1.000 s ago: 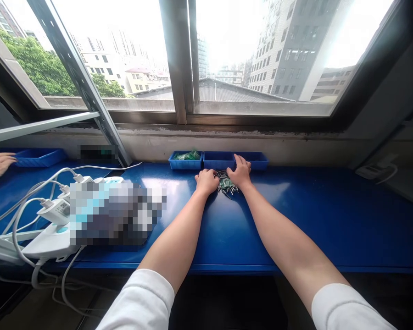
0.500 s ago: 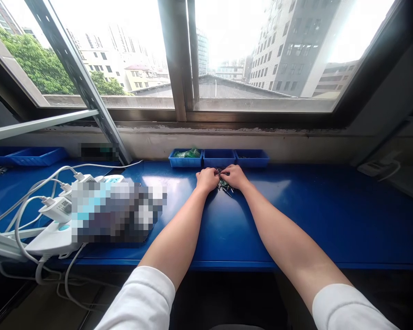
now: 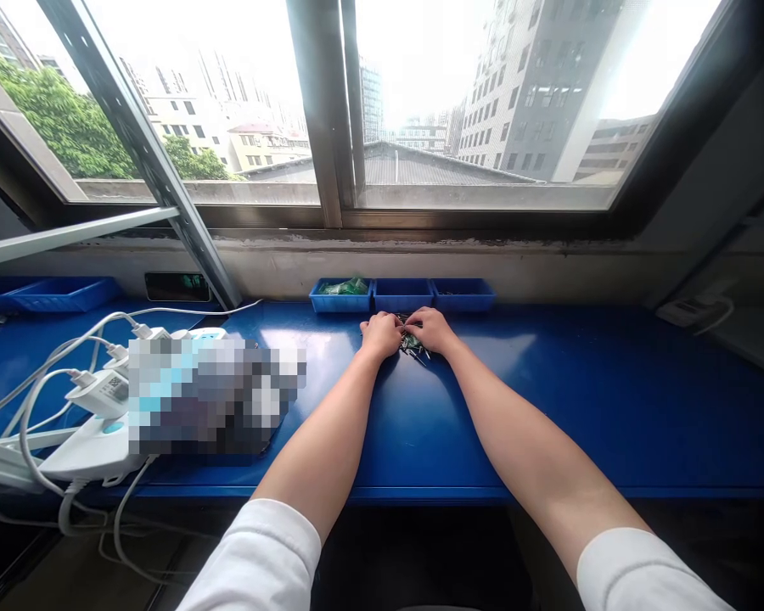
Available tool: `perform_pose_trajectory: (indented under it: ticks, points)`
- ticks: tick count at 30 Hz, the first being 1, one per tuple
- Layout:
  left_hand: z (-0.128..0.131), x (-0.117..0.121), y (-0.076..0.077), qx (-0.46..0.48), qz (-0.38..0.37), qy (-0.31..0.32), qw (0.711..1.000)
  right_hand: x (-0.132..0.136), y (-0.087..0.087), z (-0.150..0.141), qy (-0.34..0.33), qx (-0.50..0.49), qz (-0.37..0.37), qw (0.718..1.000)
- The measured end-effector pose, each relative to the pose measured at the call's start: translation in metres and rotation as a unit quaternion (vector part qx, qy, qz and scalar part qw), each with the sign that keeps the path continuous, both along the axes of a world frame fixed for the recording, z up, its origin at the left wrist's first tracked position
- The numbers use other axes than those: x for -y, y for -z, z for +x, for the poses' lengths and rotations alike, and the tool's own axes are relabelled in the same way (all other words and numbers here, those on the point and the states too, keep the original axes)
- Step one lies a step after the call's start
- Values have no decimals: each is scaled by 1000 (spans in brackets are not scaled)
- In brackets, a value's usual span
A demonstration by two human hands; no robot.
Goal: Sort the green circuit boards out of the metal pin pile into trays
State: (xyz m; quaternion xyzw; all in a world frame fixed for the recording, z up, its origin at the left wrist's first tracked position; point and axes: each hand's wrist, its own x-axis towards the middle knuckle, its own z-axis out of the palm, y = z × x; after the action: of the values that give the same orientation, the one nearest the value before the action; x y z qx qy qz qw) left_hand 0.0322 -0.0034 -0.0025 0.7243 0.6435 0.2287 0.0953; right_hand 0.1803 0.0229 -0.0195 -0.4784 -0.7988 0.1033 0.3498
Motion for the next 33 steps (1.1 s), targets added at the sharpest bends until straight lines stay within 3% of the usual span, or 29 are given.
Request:
perform_pose_trajectory:
  ticks: [7,13,17,22,29,33]
  points:
    - [1,4,-1,38,36,7,999,8,-10,-1,-9,-74,24,997]
    - [3,8,-4,83,111,47,989,12,-13,-3,-42,-179,-41,982]
    - [3,9,-5,97,113,74,986,11,-14,-3,-54,-239,-52,968]
    - [3,8,-7,95,106,50,989,12,-15,-2,-33,-273,-55,960]
    - [3,8,-8,92,91,22,991,11,-14,0,-63,-321,-57,943]
    - [4,8,-7,84,103,2,991,13,-17,1,-41,-309,-55,949]
